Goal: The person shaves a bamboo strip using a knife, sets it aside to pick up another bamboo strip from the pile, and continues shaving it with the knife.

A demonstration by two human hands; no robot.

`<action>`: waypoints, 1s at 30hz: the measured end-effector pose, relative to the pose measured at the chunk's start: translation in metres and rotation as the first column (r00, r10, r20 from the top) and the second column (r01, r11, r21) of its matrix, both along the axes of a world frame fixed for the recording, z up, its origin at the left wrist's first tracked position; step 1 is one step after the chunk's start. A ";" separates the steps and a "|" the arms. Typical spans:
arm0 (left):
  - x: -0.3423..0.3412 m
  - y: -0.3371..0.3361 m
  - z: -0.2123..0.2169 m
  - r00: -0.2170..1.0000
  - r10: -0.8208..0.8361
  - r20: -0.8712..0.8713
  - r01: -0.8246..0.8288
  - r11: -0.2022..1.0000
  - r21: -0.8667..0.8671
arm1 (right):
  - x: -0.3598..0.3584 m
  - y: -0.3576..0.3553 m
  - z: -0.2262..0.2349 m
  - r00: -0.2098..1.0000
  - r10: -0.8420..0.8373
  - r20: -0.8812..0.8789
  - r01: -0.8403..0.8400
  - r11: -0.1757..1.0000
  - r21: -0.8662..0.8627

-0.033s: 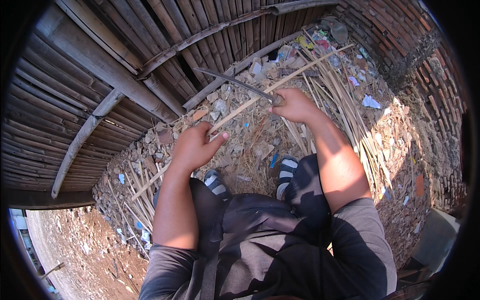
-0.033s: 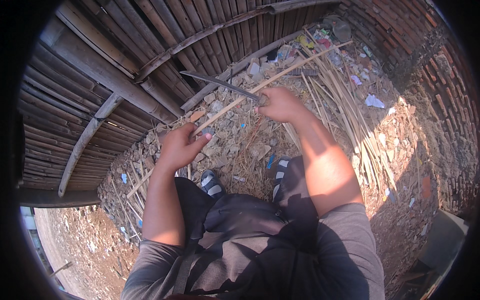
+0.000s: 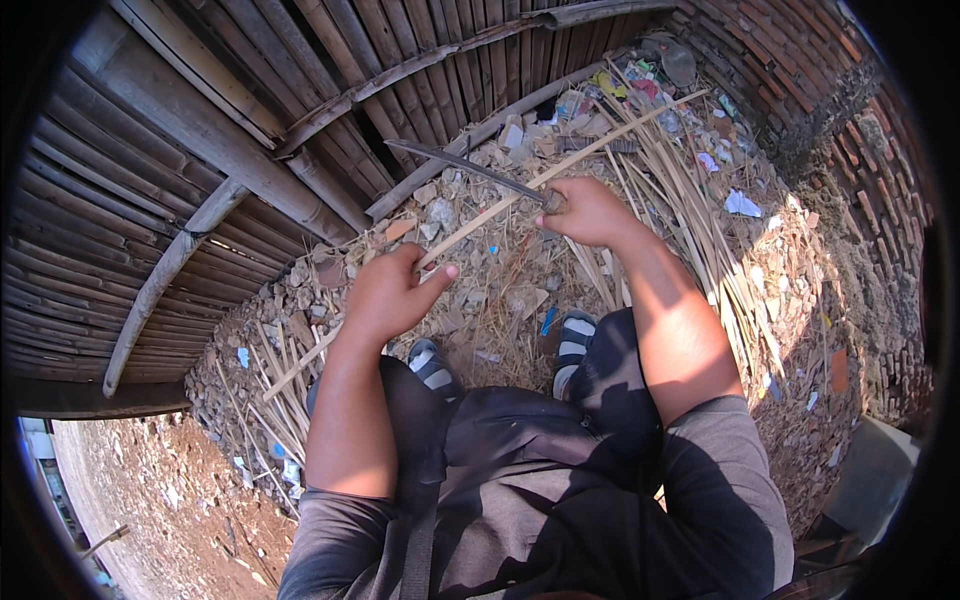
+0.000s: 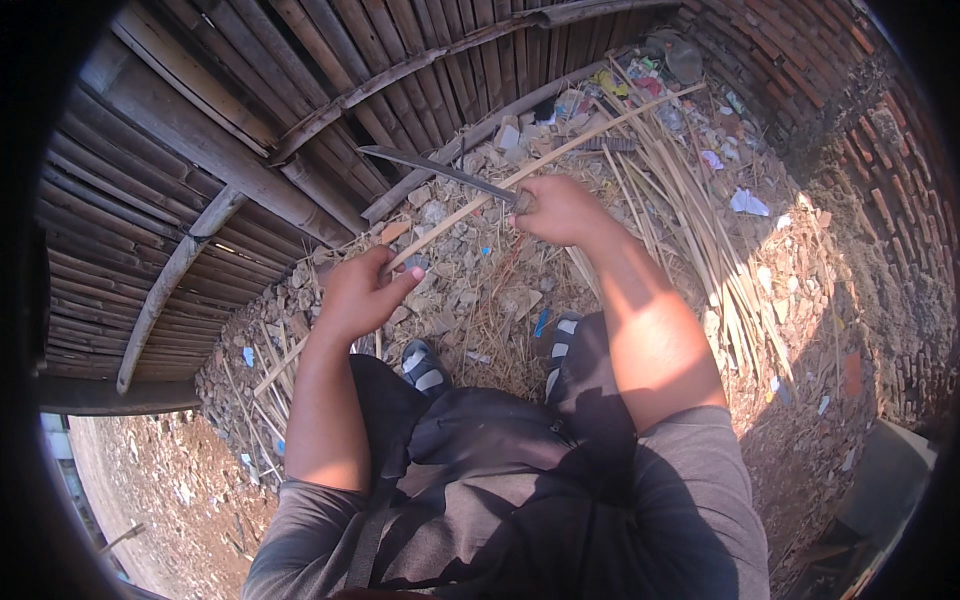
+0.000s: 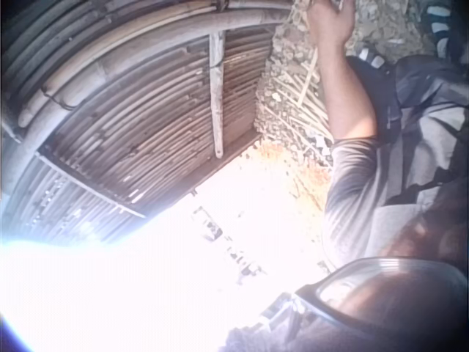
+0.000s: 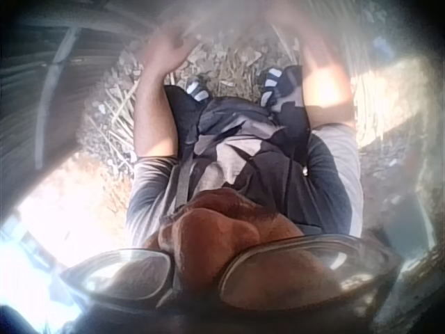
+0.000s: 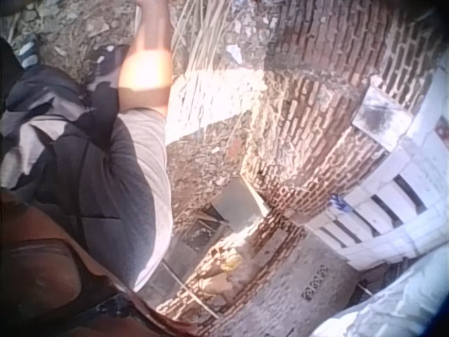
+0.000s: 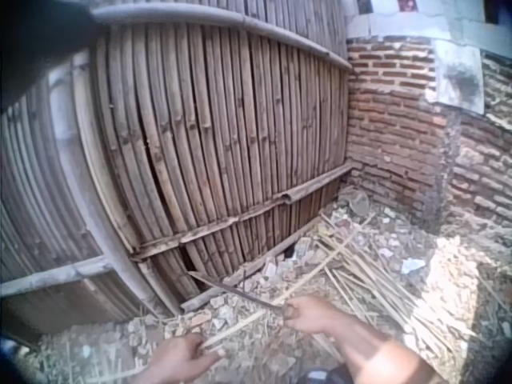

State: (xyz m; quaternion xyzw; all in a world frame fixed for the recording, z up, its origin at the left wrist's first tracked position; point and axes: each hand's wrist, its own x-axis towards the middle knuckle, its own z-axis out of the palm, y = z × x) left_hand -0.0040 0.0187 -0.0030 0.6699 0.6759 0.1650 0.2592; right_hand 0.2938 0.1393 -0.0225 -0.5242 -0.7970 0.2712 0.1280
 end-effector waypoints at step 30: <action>-0.001 0.001 0.001 1.000 -0.016 -0.022 0.016 1.000 -0.020 | -0.002 -0.001 0.006 0.997 0.023 0.070 -0.020 0.998 -0.052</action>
